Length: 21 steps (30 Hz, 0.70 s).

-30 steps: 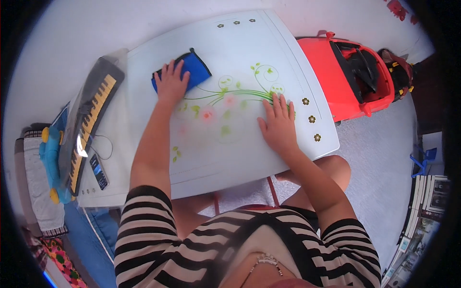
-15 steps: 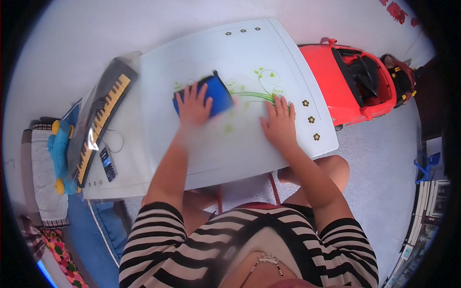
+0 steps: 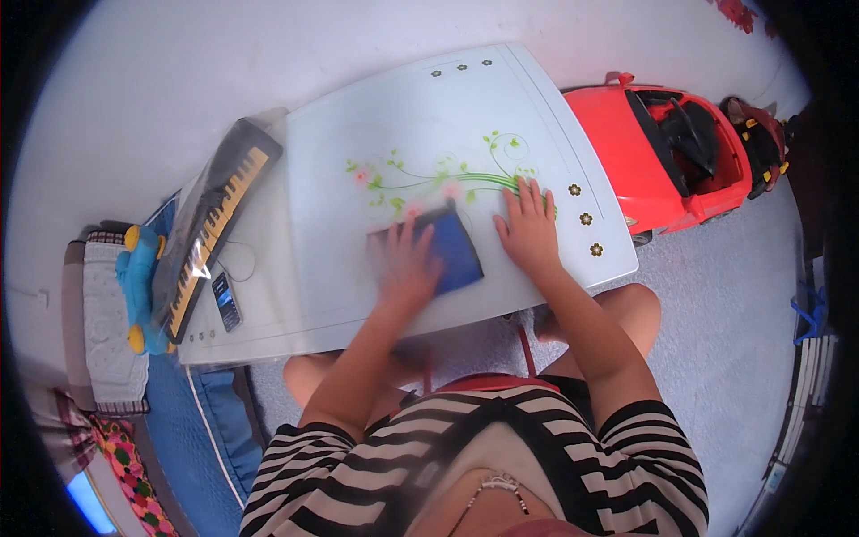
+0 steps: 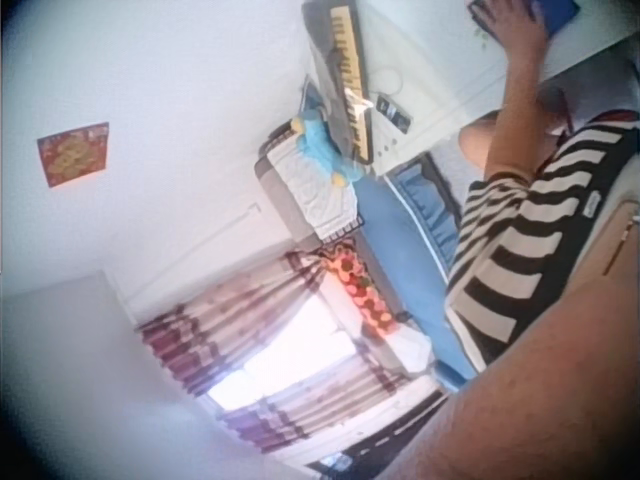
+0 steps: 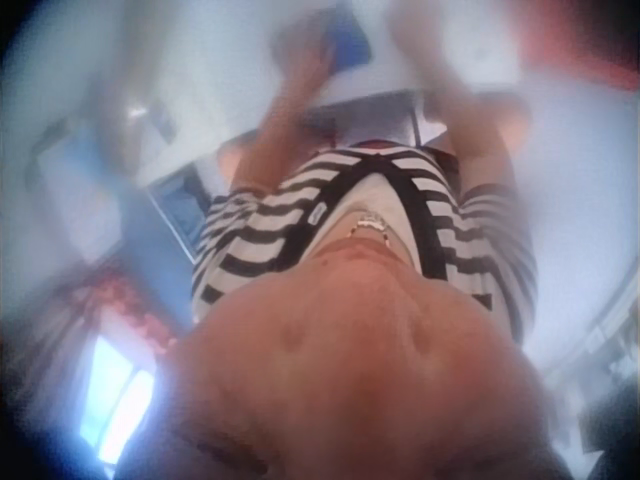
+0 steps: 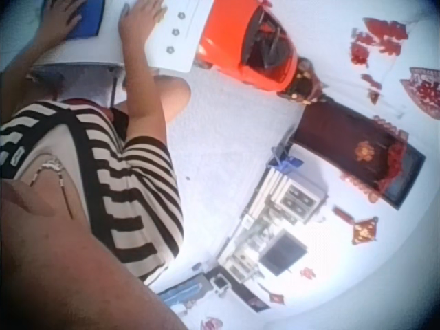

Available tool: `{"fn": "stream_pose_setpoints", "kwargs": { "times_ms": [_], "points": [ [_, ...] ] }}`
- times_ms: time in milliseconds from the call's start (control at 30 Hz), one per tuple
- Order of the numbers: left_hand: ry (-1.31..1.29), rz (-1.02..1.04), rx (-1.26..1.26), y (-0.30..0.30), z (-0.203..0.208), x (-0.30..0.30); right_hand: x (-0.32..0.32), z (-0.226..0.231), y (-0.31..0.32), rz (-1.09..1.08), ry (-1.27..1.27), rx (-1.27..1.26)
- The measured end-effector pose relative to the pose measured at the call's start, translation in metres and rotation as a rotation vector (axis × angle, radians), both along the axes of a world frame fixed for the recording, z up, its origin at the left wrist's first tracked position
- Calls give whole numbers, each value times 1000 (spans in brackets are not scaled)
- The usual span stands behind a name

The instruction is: The person wipes the top of a white cabinet and then cleans the front of its drawer using a blue cloth.

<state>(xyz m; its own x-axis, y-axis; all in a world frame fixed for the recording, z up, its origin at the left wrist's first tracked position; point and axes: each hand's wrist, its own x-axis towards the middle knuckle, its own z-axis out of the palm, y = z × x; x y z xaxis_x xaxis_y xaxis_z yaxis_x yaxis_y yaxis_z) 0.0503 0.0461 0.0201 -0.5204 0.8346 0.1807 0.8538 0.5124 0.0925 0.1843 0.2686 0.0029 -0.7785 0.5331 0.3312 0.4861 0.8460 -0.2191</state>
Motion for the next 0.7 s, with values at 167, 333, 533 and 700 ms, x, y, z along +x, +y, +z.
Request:
{"fn": "stream_pose_setpoints", "kwargs": {
  "times_ms": [167,333,533,700],
  "points": [
    [60,27,36,26,-10,-71,-4,3,-3,-4,21,23],
    [134,118,0,65,-20,-156,-3,3,-1,4,-4,17],
    [72,238,-71,105,-21,-243,-2,5,0,-12,-79,1],
    [87,311,-91,103,-29,-255,-6,9,-5,21,-44,-34]
  ]
}}
